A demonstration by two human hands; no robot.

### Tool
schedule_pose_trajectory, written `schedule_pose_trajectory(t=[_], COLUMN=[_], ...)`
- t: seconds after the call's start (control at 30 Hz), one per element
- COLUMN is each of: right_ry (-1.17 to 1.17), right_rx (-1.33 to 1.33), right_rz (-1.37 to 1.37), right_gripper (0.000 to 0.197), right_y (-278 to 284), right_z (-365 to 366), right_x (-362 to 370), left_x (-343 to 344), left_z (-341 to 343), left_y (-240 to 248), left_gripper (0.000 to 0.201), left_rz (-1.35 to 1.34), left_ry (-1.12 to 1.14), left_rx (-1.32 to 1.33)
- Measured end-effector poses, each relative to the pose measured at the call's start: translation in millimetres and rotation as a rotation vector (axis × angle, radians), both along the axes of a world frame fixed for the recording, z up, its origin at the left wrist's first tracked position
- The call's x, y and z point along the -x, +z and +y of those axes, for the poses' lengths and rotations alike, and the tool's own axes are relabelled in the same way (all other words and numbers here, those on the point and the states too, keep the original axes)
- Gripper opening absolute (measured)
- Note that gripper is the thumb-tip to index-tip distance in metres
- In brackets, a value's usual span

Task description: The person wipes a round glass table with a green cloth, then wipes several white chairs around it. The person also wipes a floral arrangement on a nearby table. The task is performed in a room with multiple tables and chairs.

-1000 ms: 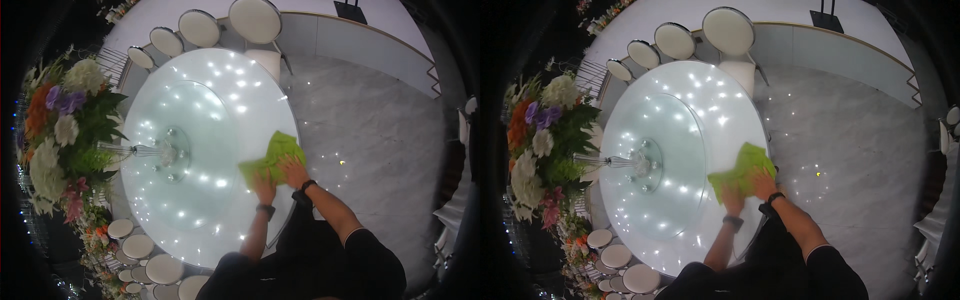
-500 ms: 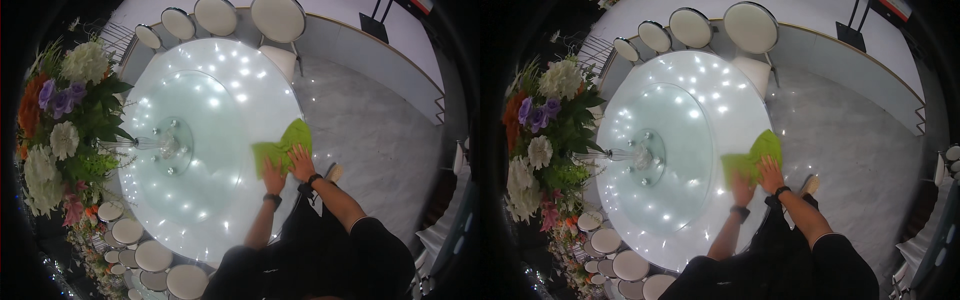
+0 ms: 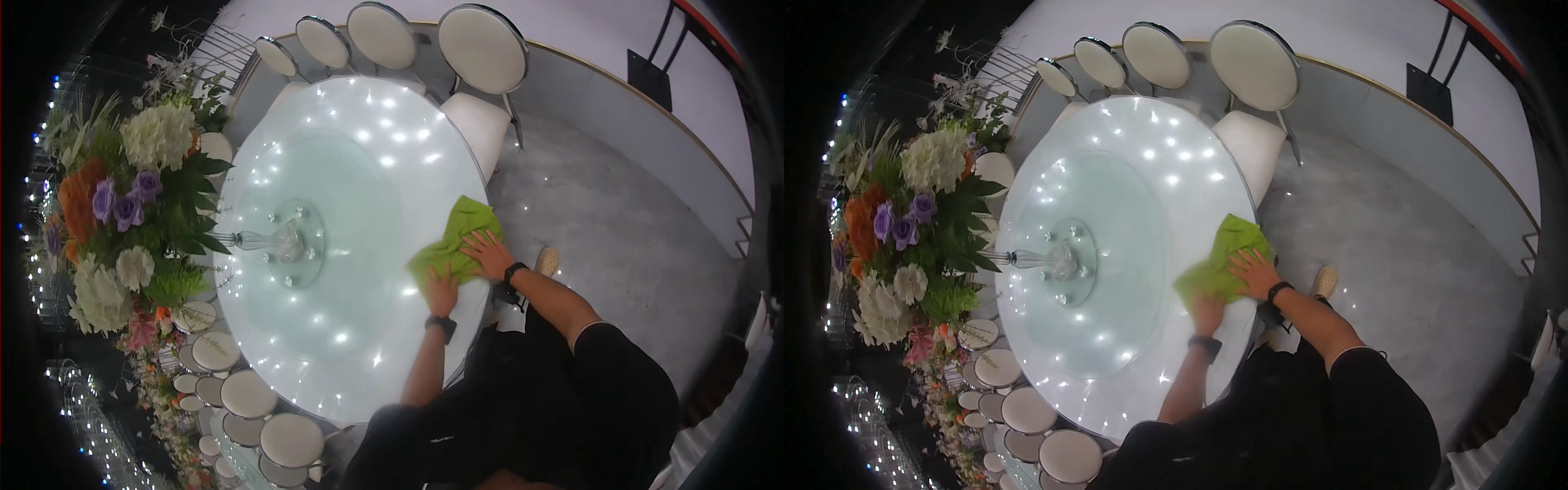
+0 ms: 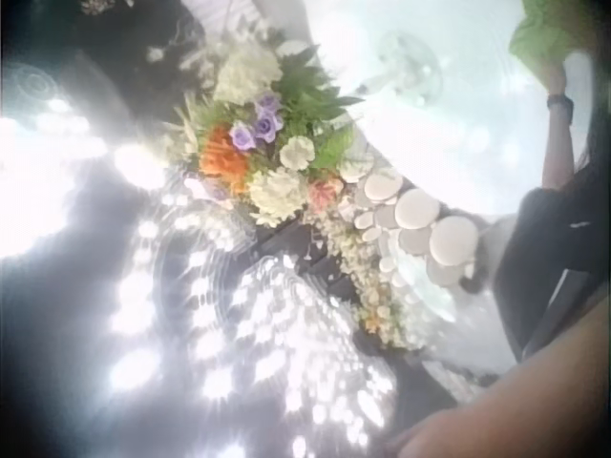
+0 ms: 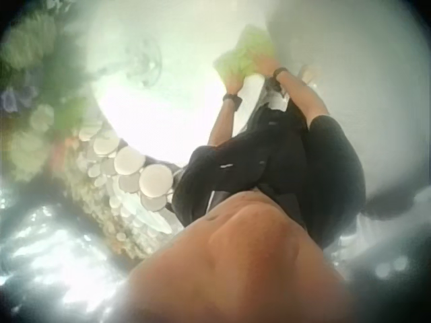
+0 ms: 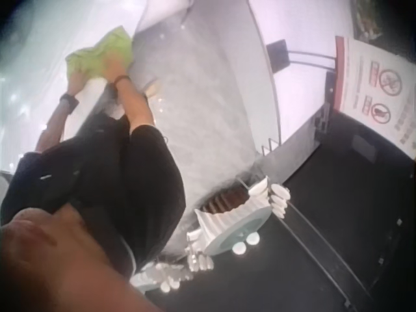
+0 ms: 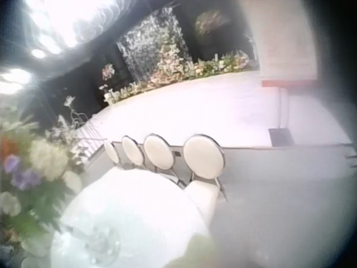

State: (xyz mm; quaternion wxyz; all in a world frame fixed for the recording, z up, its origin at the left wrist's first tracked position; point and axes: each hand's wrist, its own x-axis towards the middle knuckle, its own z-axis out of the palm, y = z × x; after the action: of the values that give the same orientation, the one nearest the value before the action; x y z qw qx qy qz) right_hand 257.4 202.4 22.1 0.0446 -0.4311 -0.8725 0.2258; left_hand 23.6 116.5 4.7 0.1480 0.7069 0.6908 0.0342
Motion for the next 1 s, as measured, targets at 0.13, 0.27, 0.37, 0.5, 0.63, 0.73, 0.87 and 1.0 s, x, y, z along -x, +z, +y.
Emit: schedule_pose_trajectory(t=[0.13,0.27,0.37,0.5,0.63,0.73,0.87,1.0], right_ry=[-0.027,0.021,0.082,0.221,0.304,0.346,0.341,0.325], right_rx=[0.053,0.024,-0.048,0.009,0.084,0.0,0.038,-0.004], right_rz=[-0.045,-0.001,-0.021,-0.009,-0.035,-0.06,-0.065,-0.092], right_gripper=[0.078,0.075,0.075,0.076,0.077,0.08,0.082,0.084], right_y=[-3.0,-4.3,-2.3,-0.5,1.7,2.2,4.5,5.9], right_z=[80.5,90.3,84.3,108.9,141.9,183.0,263.3,356.8], right_x=[-19.3,-34.9,-47.1,-66.3,-68.5,-66.0,-54.6,-31.1], left_x=[-31.4,-87.1,-126.2,-159.0,-162.0,-143.4,-120.6,-90.7], left_z=[79.8,89.4,57.2,39.2,66.1,107.1,186.8,292.0], left_y=[-10.0,-1.7,19.2,28.4,14.8,5.9,-2.6,-5.1], left_gripper=[0.065,0.067,0.07,0.072,0.068,0.063,0.06,0.059], left_rz=[0.07,-0.035,-0.159,-0.19,-0.057,-0.21,0.006,0.032], left_ry=[0.054,0.225,0.282,0.364,0.432,0.52,0.423,0.428], left_rx=[-0.031,-0.056,-0.107,-0.042,0.092,0.076,-0.08,-0.121])
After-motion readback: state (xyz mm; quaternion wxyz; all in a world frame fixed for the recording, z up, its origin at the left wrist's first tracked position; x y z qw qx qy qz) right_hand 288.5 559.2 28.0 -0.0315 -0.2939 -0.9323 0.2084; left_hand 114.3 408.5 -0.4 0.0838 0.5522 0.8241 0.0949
